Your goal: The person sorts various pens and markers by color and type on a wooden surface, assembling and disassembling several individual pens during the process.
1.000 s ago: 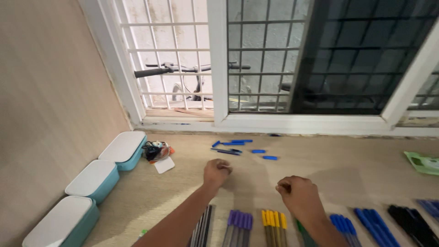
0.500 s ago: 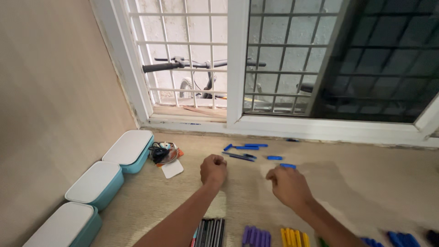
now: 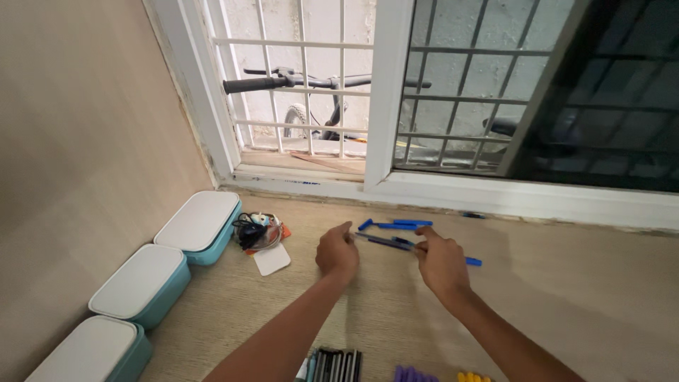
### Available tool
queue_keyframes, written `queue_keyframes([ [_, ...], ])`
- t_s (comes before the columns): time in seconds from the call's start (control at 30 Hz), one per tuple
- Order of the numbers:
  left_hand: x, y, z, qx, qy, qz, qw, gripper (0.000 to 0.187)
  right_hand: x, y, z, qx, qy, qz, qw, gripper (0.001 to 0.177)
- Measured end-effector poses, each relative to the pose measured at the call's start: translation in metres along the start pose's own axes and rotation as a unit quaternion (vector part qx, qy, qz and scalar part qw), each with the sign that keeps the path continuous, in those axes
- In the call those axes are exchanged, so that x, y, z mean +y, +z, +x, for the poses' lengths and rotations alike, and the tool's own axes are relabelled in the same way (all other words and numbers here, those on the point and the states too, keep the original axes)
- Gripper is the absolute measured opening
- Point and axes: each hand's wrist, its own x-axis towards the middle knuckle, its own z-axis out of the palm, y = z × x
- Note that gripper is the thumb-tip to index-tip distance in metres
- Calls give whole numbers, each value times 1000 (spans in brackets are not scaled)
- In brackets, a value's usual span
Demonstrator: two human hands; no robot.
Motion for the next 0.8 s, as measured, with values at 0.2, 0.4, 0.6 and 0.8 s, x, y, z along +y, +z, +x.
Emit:
queue_keyframes([
  [0.2,10,-8,2,-27,-13,14,999,37,-6,8,-1,11,36,12,999,41],
  [0.4,12,-10,3,-28,-20,-1,999,39,-10,11,2,23,49,3,999,35],
  [0.6,11,-10,3,-14,-29,-18,999,36,-8,19,9,11,23,-33,999,20],
  [0.8,9,-7,5,-5,-37,-22,999,35,-5,31,12,22,-26,-91,995,16],
])
